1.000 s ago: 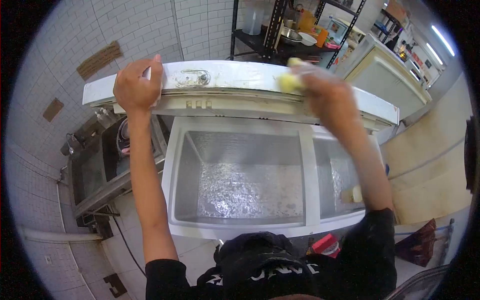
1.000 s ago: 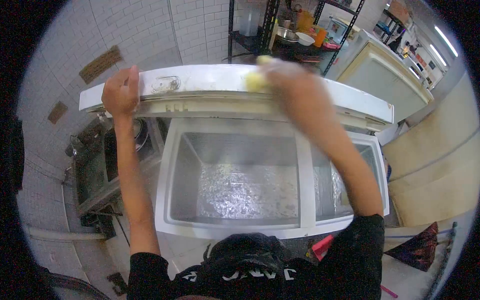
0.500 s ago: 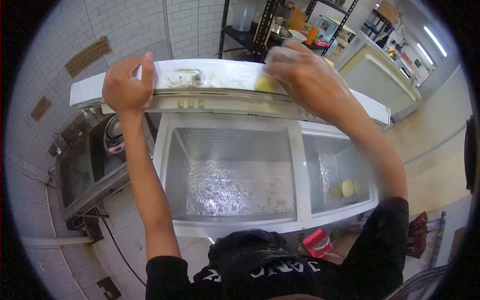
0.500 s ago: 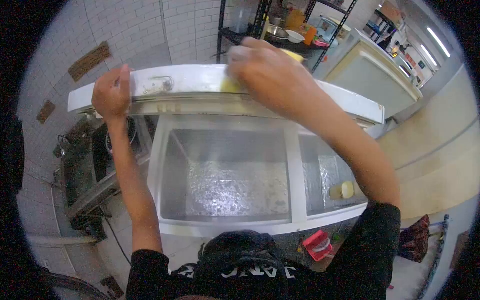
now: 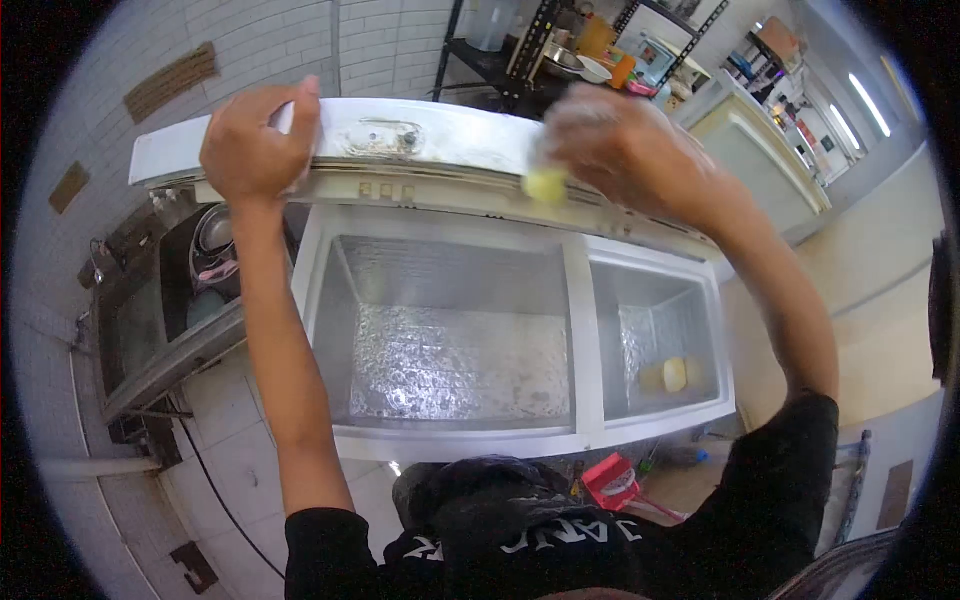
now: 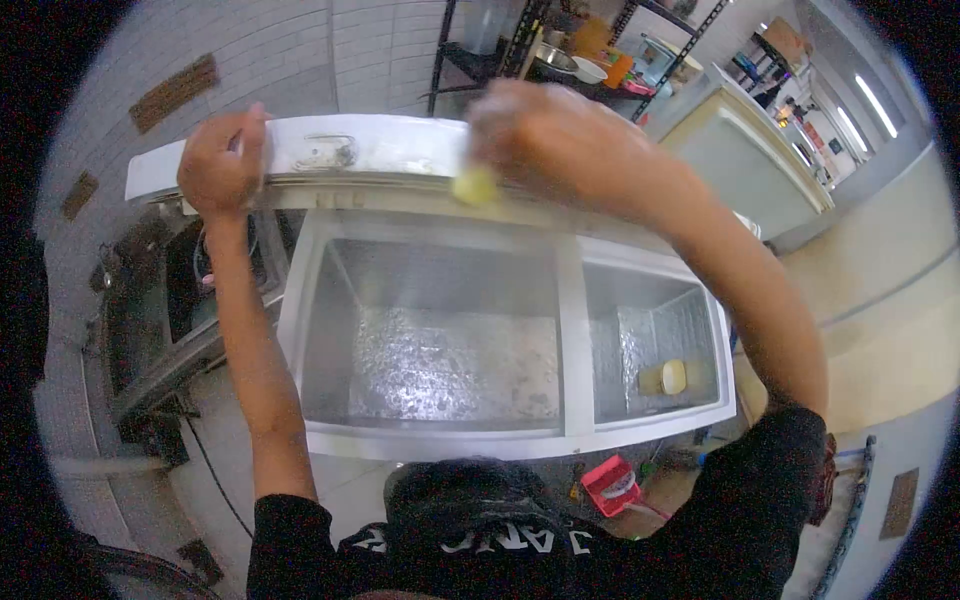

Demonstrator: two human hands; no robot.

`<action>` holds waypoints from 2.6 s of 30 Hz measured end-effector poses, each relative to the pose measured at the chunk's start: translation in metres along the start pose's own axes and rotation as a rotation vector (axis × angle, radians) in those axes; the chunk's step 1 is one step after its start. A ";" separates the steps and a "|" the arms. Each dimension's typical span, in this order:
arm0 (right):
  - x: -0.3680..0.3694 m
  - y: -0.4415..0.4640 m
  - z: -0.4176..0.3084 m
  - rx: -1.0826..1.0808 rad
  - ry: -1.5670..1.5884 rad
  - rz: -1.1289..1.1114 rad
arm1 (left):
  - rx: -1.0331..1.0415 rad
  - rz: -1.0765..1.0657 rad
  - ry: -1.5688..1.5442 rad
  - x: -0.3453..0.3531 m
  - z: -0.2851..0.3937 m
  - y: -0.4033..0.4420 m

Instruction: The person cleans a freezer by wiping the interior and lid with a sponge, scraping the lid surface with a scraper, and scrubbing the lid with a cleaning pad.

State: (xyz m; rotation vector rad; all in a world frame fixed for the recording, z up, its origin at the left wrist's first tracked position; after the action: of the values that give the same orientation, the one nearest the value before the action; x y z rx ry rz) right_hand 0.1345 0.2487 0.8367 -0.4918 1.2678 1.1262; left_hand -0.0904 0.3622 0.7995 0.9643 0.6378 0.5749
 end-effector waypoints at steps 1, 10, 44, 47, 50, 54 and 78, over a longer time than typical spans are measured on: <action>0.002 0.000 -0.006 0.032 0.041 -0.112 | -0.007 0.010 0.014 -0.001 -0.002 0.000; 0.039 0.066 -0.007 -0.039 -0.072 -0.068 | 0.022 0.032 0.061 -0.008 -0.005 0.003; 0.067 0.134 0.014 0.027 0.055 -0.193 | -0.099 -0.099 0.005 -0.028 -0.116 0.038; 0.050 0.109 0.026 0.153 0.111 -0.294 | 0.071 -0.070 0.183 -0.021 -0.094 0.036; 0.058 0.126 0.031 0.006 -0.013 -0.176 | 0.026 -0.061 0.217 -0.015 -0.093 0.041; 0.076 0.179 0.000 -0.080 0.106 0.100 | 0.055 -0.034 0.174 -0.024 -0.090 0.034; 0.111 0.242 -0.031 0.311 0.280 0.433 | -0.642 0.295 -0.811 -0.052 -0.249 0.014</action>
State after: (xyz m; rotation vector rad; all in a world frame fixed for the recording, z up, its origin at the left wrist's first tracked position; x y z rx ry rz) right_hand -0.1010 0.3685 0.7916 -0.1430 1.8203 1.2110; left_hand -0.3063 0.4713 0.7196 0.5934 -0.4105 0.5375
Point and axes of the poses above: each hand's wrist, its own y-axis towards the middle knuckle, its own x-axis out of the palm, z = x × y, the point moved 9 cm from there along y, towards the middle knuckle, and after that the axes turned 11 degrees about -x, right-handed, at the moved point
